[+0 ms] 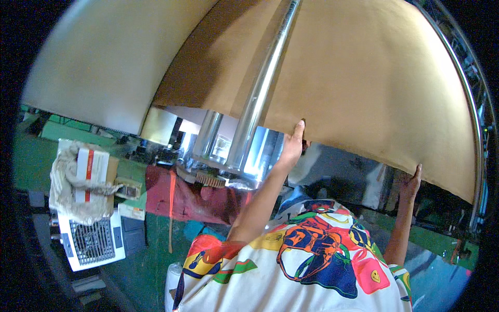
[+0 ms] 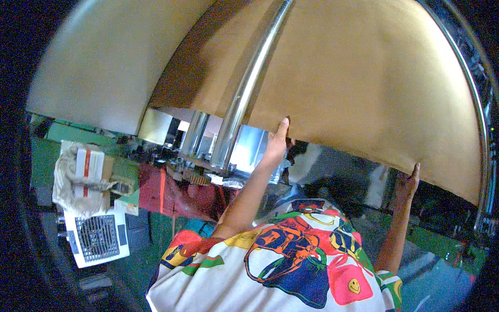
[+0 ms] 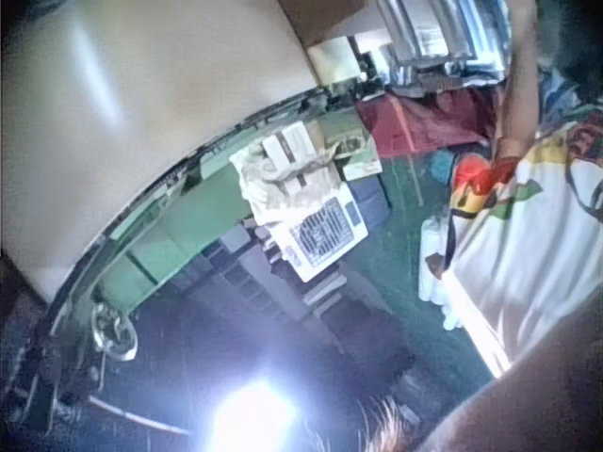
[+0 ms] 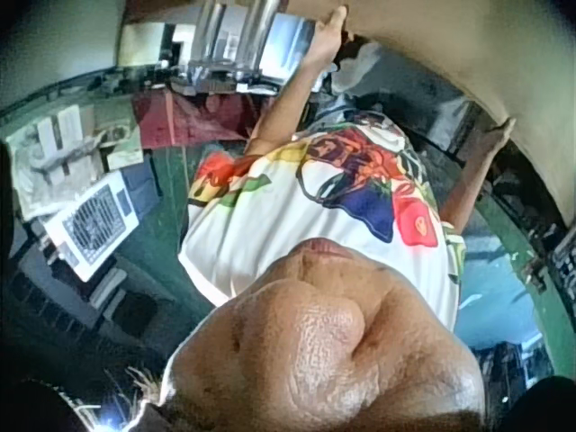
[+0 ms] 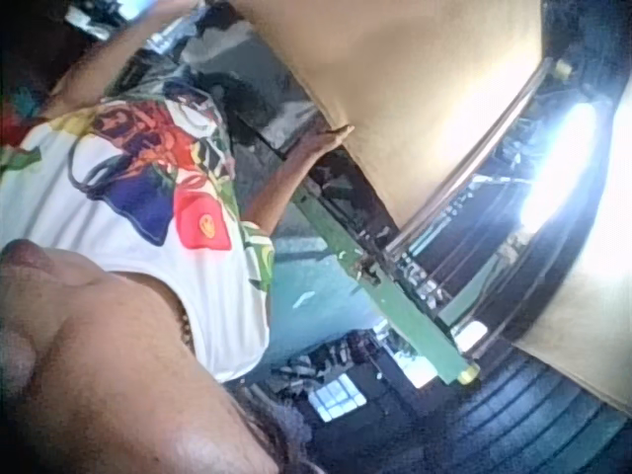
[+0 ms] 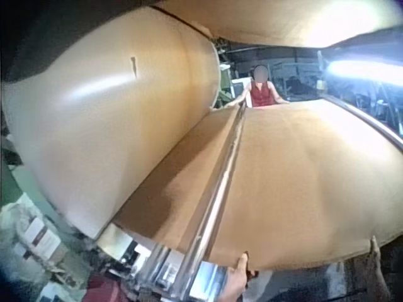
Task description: The person feeds a large sheet of brown paper into a machine's rollers, repeatedly adjusting and smoothing the sheet to ensure proper alignment. The person uses both hands to guide the paper through the rollers and occasionally reaches to the side to adjust the sheet's position.
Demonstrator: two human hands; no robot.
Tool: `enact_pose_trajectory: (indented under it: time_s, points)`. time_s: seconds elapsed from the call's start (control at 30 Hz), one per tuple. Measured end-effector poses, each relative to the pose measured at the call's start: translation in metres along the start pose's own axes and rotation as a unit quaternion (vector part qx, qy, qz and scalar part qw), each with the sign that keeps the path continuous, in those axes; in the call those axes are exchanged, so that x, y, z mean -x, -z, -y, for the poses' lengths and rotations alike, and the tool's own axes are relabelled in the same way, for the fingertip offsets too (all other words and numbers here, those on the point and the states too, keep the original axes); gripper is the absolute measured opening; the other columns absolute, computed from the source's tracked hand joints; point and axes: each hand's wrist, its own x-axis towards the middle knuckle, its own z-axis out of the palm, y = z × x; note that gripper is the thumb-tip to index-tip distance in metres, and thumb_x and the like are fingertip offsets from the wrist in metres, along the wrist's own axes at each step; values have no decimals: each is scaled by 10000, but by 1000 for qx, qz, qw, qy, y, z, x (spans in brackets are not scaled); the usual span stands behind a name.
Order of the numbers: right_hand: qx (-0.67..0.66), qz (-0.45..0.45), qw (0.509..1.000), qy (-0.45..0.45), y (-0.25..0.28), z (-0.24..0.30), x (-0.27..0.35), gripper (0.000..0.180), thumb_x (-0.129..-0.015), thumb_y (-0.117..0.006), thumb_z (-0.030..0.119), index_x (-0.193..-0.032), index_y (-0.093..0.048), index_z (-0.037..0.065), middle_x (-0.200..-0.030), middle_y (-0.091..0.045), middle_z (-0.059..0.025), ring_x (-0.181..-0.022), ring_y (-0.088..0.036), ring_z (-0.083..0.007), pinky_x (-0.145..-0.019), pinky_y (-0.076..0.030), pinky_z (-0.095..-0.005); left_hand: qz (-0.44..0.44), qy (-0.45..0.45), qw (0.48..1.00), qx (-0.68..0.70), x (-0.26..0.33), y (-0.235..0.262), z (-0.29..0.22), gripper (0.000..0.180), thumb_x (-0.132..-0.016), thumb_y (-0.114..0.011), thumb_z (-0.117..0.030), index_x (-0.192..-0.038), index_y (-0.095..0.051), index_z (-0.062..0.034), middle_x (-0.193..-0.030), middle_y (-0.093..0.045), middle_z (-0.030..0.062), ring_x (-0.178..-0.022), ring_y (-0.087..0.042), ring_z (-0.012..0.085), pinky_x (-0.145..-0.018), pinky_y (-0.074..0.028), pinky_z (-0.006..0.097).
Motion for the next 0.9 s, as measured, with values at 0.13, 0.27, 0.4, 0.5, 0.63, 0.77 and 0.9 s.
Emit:
enact_pose_trajectory:
  time_s: [0.13, 0.27, 0.4, 0.5, 0.63, 0.77, 0.9]
  points:
    - [-59, -8, 997, -46, -19, 2, 6, 435, -861, -477, 385, -1198, -452, 111, -1093, -537, -18, -851, -556, -130, -571, -448, -255, -45, -127, 991, 16, -6, -3, 4, 345, -878, -466, -340, -978, -545, -19, -841, -575, 56, -766, -532, 126, -661, -433, 268]
    - [-33, -52, 996, -60, -40, 9, 14, 391, -856, -491, 400, -1117, -506, 110, -953, -572, 22, -696, -529, -86, -507, -391, -239, -65, -15, 998, 18, -3, 0, -8, 397, -903, -407, -331, -1003, -551, 26, -957, -566, 91, -900, -513, 196, -795, -407, 316]
    - [-32, -59, 993, -101, -20, -4, 3, 417, -873, -474, 353, -1157, -470, 47, -1033, -566, -64, -879, -552, -205, -693, -460, -293, -90, -21, 995, 38, -21, 7, 13, 580, -850, -481, -415, -1197, -403, 43, -1215, -450, 117, -1054, -476, 230, -928, -358, 343]
    - [75, -47, 996, -32, -26, -8, 7, 425, -870, -480, 338, -1175, -456, 43, -1054, -566, -92, -908, -562, -218, -715, -479, -296, -182, -36, 983, -16, -19, -2, 3, 463, -860, -485, -367, -1090, -496, 34, -1085, -523, 115, -957, -498, 222, -864, -382, 330]
    - [30, -124, 983, -135, -61, 17, 20, 396, -845, -504, 387, -1071, -494, 62, -928, -597, -60, -708, -581, -172, -596, -455, -294, -179, -56, 979, -80, -18, 3, -12, 453, -875, -450, -350, -1044, -521, 64, -1082, -533, 159, -938, -494, 236, -845, -385, 333]
    - [67, -148, 980, -119, -72, 8, 31, 347, -819, -535, 428, -858, -525, 83, -579, -504, -8, -380, -388, -116, -382, -318, -264, -184, -35, 974, -129, -25, 26, 2, 471, -881, -450, -347, -1071, -504, 81, -1101, -522, 169, -958, -494, 248, -862, -383, 346]
    - [36, -223, 968, -106, -83, -14, 30, 322, -810, -561, 401, -875, -523, 88, -576, -481, 0, -384, -358, -100, -364, -287, -233, -220, 3, 973, -70, -20, 10, -17, 531, -876, -461, -365, -1111, -468, 110, -1135, -495, 187, -969, -496, 255, -872, -385, 354]
